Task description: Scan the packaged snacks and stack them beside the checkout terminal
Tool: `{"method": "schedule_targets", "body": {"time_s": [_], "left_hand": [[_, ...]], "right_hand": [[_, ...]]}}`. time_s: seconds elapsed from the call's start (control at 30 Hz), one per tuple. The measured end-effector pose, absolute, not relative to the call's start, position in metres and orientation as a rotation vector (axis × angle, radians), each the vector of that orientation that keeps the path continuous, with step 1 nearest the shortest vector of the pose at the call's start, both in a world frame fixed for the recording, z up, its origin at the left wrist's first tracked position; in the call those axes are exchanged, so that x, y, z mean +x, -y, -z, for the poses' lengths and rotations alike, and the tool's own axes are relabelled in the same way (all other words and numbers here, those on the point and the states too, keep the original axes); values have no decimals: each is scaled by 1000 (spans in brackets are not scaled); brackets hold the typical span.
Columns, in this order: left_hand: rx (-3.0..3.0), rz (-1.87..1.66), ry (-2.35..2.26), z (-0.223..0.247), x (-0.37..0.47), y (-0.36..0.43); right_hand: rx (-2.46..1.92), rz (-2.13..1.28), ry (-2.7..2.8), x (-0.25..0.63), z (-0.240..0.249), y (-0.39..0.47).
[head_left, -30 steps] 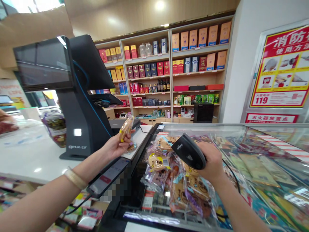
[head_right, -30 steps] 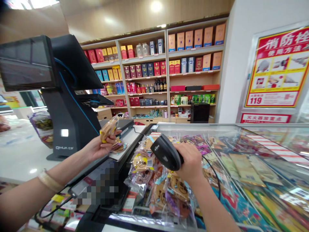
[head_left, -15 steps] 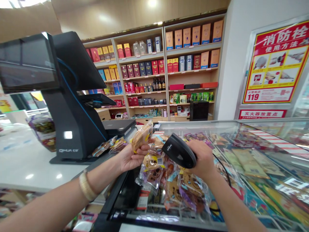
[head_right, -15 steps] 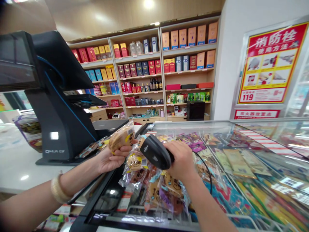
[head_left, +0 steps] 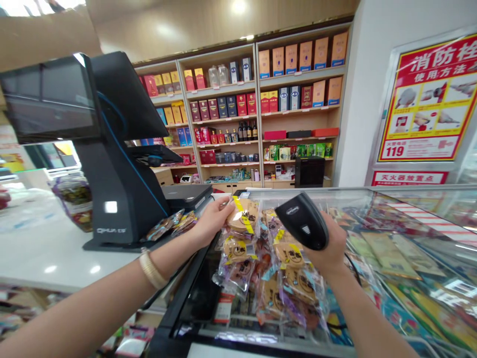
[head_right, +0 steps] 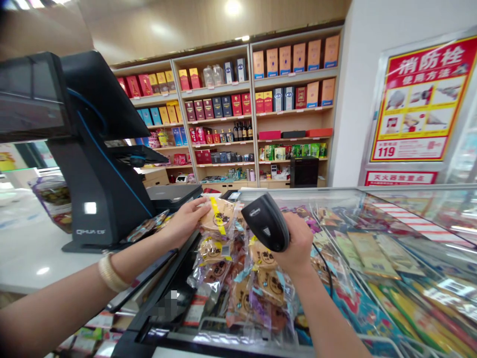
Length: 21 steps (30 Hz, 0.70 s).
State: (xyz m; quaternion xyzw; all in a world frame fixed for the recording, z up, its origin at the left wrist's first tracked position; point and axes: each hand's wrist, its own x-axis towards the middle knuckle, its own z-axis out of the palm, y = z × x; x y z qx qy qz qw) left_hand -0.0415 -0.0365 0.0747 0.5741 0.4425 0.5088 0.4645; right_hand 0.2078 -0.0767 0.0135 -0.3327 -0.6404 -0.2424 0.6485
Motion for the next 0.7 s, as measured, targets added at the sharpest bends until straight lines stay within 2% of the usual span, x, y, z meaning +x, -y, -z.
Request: {"method": "schedule_targets", "body": {"time_s": [0.2,0.33,0.43,0.57,0.7], "left_hand": [[1544,-1270,-1364,-67,-18,9],[1582,-1233,-1379,-61,-11,-1],[1727,-1331,-1391,-57,-18,-3],[1946,-1420,-1443,-50,-57,-3],[2203,-1256,-1923,-40,-129,-3]], "right_hand": [[-756,611,1546,210,-10,73],[-764,590,1596,210,-7,72],[-785,591,1598,211,-5,70],[-814,607,1595,213,-2,67],[-824,631,1602,215,0,65]]}}
